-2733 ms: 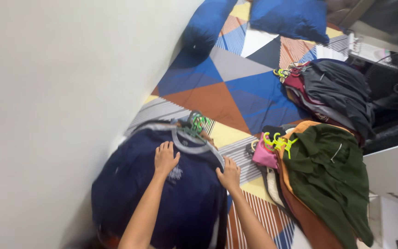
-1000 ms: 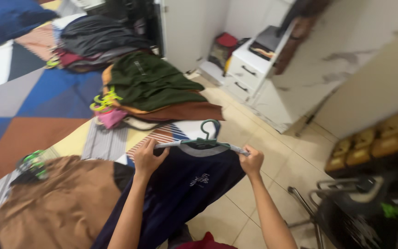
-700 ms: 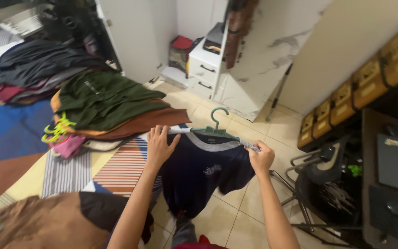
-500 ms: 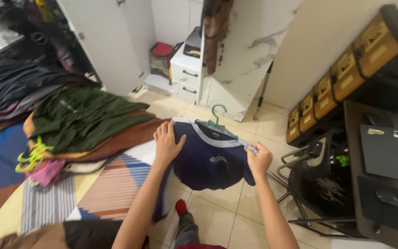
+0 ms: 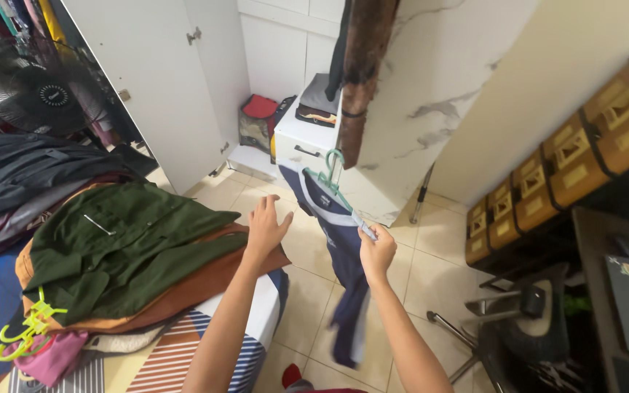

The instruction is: The person picks up several garments including a shirt, jacket, and hoodie from a bed and hangs them one by one on a rail inside a closet using hangers.

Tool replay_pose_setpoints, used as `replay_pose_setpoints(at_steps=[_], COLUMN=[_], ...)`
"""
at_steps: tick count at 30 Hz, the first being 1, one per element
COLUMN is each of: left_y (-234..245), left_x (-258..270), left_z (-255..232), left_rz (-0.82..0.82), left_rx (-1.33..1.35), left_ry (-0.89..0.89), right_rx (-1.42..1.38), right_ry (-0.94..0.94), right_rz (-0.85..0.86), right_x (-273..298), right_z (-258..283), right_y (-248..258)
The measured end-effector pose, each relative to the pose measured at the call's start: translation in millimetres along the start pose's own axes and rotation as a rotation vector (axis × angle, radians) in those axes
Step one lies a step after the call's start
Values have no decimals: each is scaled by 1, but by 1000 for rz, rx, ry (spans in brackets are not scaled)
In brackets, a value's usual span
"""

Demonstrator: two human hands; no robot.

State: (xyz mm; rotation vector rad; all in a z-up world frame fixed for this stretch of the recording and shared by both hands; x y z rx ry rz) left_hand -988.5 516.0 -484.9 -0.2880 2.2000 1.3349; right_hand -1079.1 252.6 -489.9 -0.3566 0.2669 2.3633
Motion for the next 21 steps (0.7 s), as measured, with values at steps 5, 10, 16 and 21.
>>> replay_pose_setpoints(at_steps=[5,10,16,21], left_y=[-9,-36,-58,-30], left_x=[-52,-94,-164,-223], left_z=[30,53,98,137], left_rz=[-21,-10,-175,-379], left_rx=[-2,9,-84,-284], left_ry=[51,111,182,265], right_rx=[-134,-209,-217,-230], right_ry=[4,-24,128,313], right_rz=[36,98,220,384], right_x=[-37,-78,-141,-193], right_z=[7,0,-3,12], right_y=[-58,-116,-188,-245])
Point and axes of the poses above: each hand's wrist, its own x-axis away from the middle knuckle, its own y-axis out of the back of the hand, z = x × y, the point moved 2 cm from there along -x, towards the middle knuckle, and after that the axes turned 13 degrees about -x, right-handed, at the moved point
